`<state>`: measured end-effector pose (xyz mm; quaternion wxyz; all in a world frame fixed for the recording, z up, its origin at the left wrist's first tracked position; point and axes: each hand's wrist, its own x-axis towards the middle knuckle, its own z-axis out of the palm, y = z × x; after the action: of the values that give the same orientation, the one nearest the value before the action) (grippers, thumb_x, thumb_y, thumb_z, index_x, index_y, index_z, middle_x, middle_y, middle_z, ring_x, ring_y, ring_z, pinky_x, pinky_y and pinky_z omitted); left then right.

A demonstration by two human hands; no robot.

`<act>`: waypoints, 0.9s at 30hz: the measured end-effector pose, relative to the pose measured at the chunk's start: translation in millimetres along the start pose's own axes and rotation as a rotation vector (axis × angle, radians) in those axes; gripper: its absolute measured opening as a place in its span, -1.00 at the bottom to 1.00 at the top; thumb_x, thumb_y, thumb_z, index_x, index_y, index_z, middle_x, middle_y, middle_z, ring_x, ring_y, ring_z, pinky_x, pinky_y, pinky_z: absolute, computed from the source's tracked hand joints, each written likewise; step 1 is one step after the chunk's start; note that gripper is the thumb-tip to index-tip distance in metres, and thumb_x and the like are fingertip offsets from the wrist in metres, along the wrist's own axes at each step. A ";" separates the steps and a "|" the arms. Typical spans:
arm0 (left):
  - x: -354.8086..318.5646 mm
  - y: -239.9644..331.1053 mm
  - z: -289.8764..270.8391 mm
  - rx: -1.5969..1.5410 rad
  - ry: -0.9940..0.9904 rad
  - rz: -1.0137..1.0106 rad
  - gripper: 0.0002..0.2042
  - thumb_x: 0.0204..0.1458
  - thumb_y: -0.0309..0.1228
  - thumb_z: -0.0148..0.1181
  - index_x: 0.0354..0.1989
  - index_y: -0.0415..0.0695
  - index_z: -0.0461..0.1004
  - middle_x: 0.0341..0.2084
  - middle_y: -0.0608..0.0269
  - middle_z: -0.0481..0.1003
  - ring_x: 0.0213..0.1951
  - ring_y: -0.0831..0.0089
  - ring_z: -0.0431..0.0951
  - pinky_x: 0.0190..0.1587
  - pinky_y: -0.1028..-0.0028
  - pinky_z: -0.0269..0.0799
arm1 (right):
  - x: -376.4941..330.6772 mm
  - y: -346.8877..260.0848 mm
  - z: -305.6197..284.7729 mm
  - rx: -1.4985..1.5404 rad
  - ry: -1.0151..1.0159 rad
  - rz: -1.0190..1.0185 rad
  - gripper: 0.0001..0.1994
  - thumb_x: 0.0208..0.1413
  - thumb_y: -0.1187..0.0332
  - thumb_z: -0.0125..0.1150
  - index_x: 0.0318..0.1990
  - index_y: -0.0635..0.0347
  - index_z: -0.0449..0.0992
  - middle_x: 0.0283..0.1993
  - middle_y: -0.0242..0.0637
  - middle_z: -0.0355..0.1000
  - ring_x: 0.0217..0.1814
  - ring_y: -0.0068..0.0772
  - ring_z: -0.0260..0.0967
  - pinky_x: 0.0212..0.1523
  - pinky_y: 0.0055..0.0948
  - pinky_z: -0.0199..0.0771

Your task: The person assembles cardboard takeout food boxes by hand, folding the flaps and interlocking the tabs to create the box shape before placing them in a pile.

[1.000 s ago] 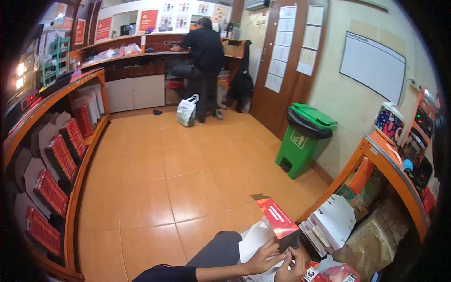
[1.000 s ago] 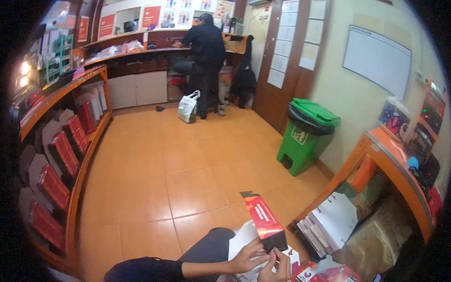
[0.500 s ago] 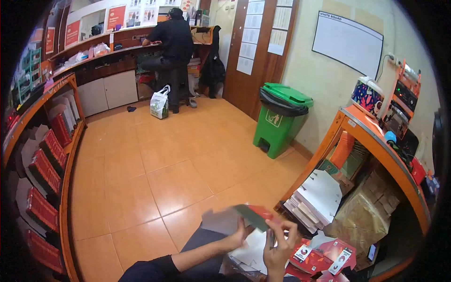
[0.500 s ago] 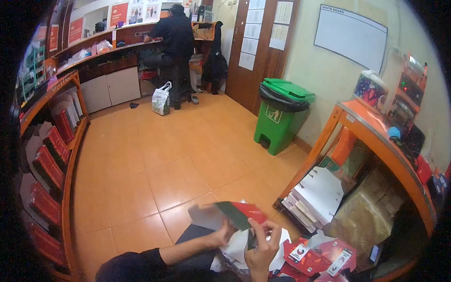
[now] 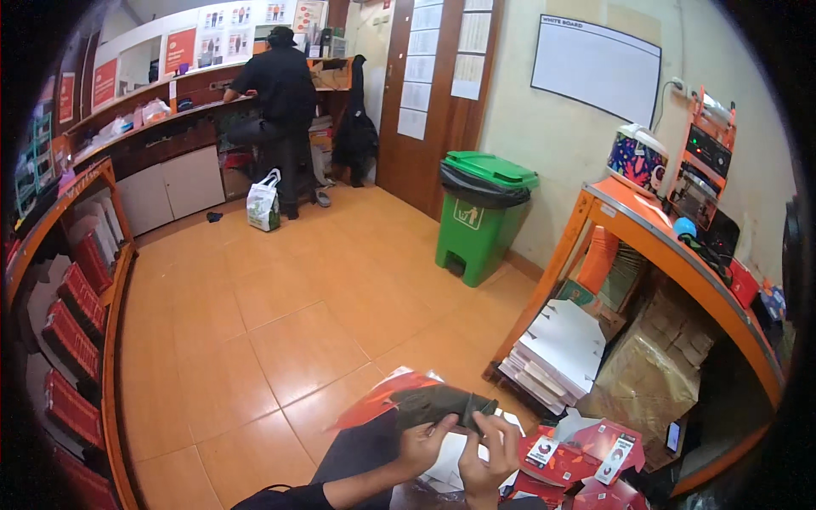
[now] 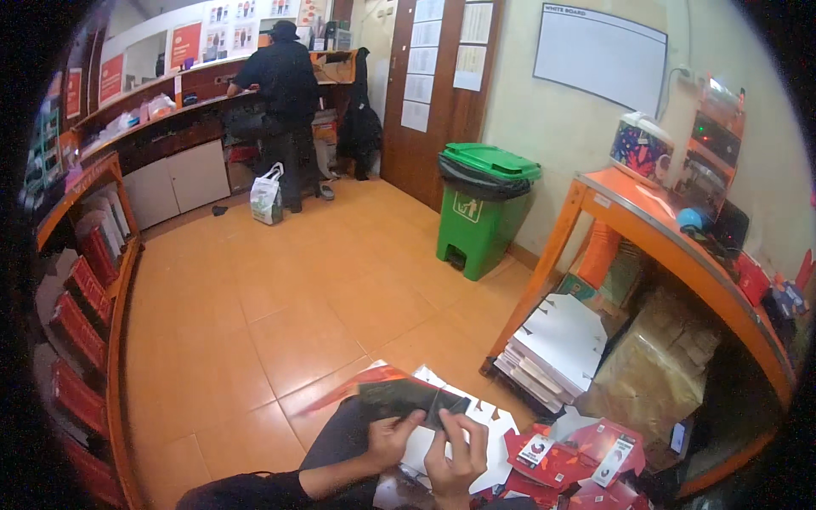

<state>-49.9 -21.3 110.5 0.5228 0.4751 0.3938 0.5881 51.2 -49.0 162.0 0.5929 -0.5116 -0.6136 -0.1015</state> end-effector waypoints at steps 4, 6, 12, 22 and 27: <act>11.4 15.3 -6.8 -0.017 0.006 0.053 -0.66 0.20 -0.27 0.15 -0.49 -0.31 0.49 -0.61 0.30 0.51 -0.54 0.65 0.38 -0.52 0.49 0.28 | -9.6 3.3 -13.5 -0.034 -0.235 -0.051 -0.70 -0.23 0.66 0.34 -0.26 0.16 0.65 -0.40 -0.25 0.42 -0.41 -0.26 0.40 -0.43 -0.39 0.41; 9.5 -11.6 -13.4 -0.016 0.079 0.051 -0.64 0.20 -0.25 0.15 -0.52 -0.32 0.47 -0.64 0.28 0.49 -0.56 0.65 0.35 -0.55 0.46 0.25 | -12.3 -1.9 -19.4 0.018 -0.344 -0.021 -0.73 -0.16 0.57 0.35 -0.21 0.17 0.64 -0.37 -0.24 0.46 -0.35 -0.15 0.44 -0.30 -0.34 0.46; -14.8 -12.3 -1.4 -0.213 0.135 -0.013 -0.73 0.24 -0.29 0.09 -0.30 -0.31 0.47 -0.44 0.20 0.55 -0.36 0.49 0.52 -0.28 0.47 0.46 | -8.6 -29.5 -5.5 -0.012 -0.082 -0.009 -0.72 -0.17 0.67 0.33 -0.26 0.13 0.66 -0.38 -0.22 0.50 -0.38 -0.28 0.49 -0.42 -0.44 0.52; -2.7 8.0 -40.2 0.387 -0.261 0.275 -0.77 0.15 -0.38 0.15 -0.15 -0.31 0.42 -0.42 0.04 0.56 -0.37 0.27 0.59 -0.29 0.37 0.51 | 7.7 -40.8 -15.0 -0.148 -0.435 -0.026 -0.52 -0.06 0.30 0.36 0.06 0.25 0.49 0.06 0.00 0.39 0.11 0.05 0.33 0.07 -0.08 0.37; -17.0 -7.9 -26.3 0.612 -0.555 0.490 -0.59 0.04 -0.43 0.19 0.08 -0.28 0.35 -0.20 -0.20 0.49 -0.15 0.01 0.56 -0.14 0.22 0.47 | 5.8 -26.8 8.9 0.030 -0.248 0.264 -0.58 0.04 0.31 0.26 0.05 0.30 0.47 0.05 0.03 0.42 0.13 0.06 0.36 0.13 -0.13 0.36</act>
<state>-73.5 -36.1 94.1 0.2905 0.8250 0.2707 0.4022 26.9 -51.7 177.3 0.5285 -0.5873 -0.6109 0.0502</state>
